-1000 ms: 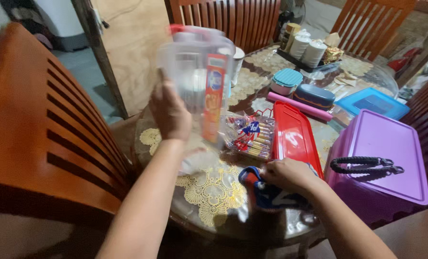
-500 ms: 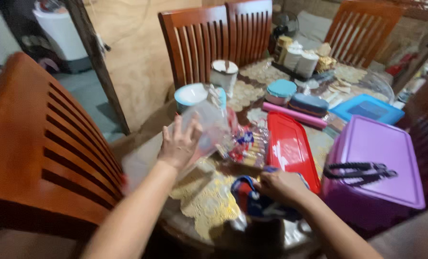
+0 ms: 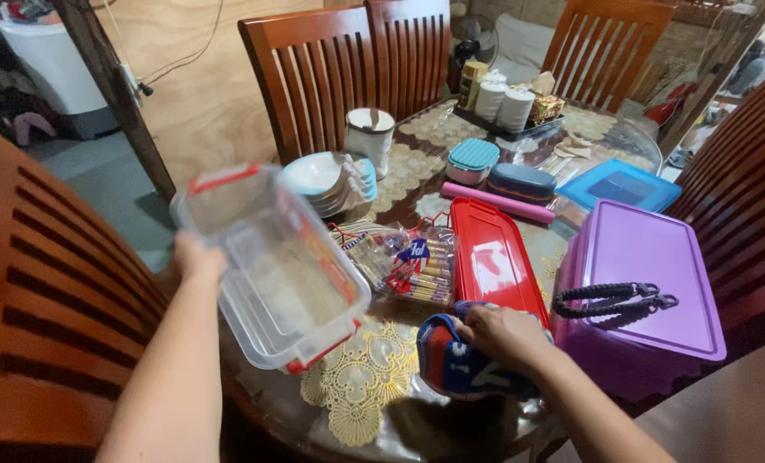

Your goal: The person wipes the lids of several plastic containers with a cloth on a dining table. They then stack the containers and place them into a cabinet. Afterward, they open a red container, remove a package of biscuits, and place the biscuits into the container before closing it.

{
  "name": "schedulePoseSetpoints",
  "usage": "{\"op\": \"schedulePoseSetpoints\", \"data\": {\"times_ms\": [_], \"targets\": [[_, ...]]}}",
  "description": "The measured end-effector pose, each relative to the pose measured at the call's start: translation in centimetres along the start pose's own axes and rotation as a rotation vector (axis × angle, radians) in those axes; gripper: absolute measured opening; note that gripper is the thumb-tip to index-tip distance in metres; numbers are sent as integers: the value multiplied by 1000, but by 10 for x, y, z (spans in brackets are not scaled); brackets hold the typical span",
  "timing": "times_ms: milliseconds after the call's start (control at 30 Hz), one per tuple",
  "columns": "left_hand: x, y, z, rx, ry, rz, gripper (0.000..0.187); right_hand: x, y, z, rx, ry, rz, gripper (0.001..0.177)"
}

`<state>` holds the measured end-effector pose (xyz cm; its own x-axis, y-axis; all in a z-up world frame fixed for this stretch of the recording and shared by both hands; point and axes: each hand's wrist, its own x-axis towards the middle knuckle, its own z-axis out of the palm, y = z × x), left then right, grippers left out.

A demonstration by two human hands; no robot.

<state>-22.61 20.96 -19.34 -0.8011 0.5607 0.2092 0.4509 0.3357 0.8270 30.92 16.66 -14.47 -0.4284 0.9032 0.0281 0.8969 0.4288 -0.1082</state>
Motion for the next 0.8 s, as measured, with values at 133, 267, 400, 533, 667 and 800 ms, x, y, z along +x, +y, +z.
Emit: {"op": "schedulePoseSetpoints", "data": {"times_ms": [133, 267, 400, 533, 667, 800], "targets": [[13, -86, 32, -265, -87, -332, 65, -9, 12, 77, 33, 127, -80, 45], [-4, -136, 62, -262, -53, -304, 75, -31, 25, 152, -132, 173, -532, 52], [-19, -108, 62, 6, 46, -76, 66, -16, 55, 145, -162, -86, -163, 63], [-64, 0, 97, 171, 132, 364, 40, -7, 62, 121, -147, -21, -150, 68], [-128, 89, 152, 72, -215, 499, 40, -4, 37, 90, -158, -181, -50, 72], [-189, 120, 199, 146, -365, 779, 73, -3, 21, 54, -251, -431, -45, 72]]}}
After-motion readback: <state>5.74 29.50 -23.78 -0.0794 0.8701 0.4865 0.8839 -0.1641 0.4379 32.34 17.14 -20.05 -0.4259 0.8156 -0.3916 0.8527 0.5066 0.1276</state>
